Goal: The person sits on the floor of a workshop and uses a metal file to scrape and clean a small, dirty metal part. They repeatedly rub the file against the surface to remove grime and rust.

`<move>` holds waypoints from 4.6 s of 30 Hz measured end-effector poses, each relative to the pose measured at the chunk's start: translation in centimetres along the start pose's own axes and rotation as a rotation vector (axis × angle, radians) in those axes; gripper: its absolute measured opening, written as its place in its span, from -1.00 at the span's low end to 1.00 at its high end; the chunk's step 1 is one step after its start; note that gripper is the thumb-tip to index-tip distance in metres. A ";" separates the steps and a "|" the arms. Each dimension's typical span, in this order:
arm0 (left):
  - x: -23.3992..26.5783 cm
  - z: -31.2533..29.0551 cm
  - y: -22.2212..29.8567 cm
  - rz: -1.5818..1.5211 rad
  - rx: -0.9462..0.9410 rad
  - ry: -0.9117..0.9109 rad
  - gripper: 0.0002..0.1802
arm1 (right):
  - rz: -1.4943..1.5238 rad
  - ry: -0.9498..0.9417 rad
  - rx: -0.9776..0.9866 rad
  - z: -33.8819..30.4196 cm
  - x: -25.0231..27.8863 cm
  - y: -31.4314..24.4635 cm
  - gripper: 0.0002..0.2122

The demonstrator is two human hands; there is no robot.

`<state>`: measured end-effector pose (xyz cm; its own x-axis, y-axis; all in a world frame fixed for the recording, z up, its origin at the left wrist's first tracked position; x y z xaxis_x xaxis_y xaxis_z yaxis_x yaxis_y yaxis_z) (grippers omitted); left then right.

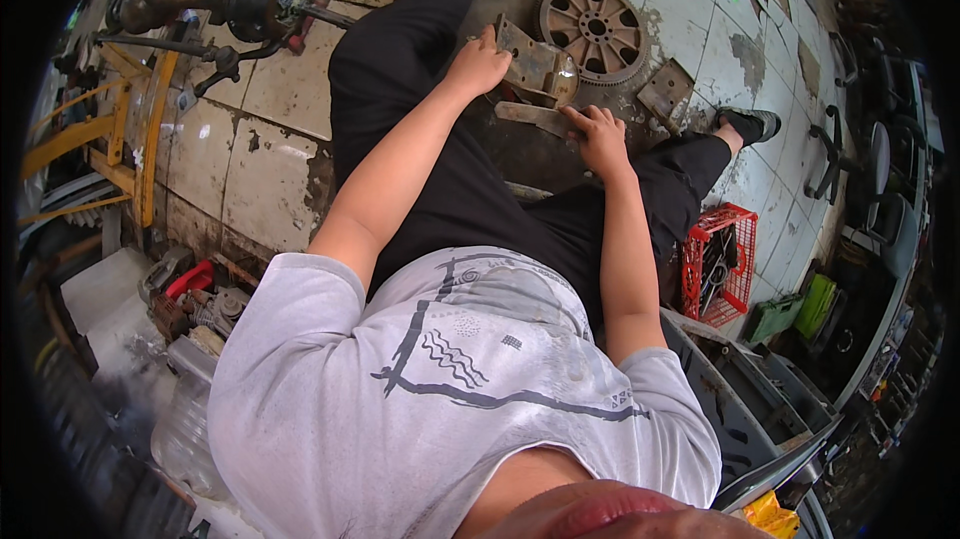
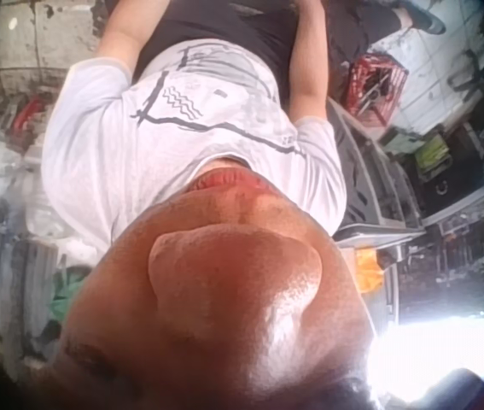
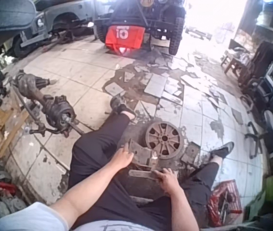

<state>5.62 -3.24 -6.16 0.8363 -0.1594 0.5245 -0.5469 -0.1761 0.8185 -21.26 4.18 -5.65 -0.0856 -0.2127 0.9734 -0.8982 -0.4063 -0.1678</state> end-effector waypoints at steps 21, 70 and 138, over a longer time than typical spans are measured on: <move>-0.5 0.6 -0.9 0.015 -0.038 0.041 -0.19 | -0.035 0.053 -0.098 0.1 0.6 0.1 -0.51; 0.9 -0.2 -1.3 0.026 0.094 0.018 -0.13 | 0.036 0.064 -0.720 -3.6 -0.7 12.4 -0.48; 0.2 -0.2 0.2 -0.145 -0.055 0.034 -0.17 | 0.283 0.015 -0.689 1.6 0.2 10.9 -0.69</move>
<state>5.68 -3.09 -5.83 0.9078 -0.1035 0.4064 -0.4179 -0.1416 0.8974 -30.35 -1.70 -7.55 -0.3548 -0.2126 0.9105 -0.9074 0.3128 -0.2806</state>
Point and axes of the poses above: each hand's wrist, its own z-axis towards the middle knuckle, its own x-axis out of the back of the hand, y = z × x, the point moved 7 cm from there along z, towards the middle knuckle, and after that the axes turned 8 degrees about -z, right-handed, at the moved point
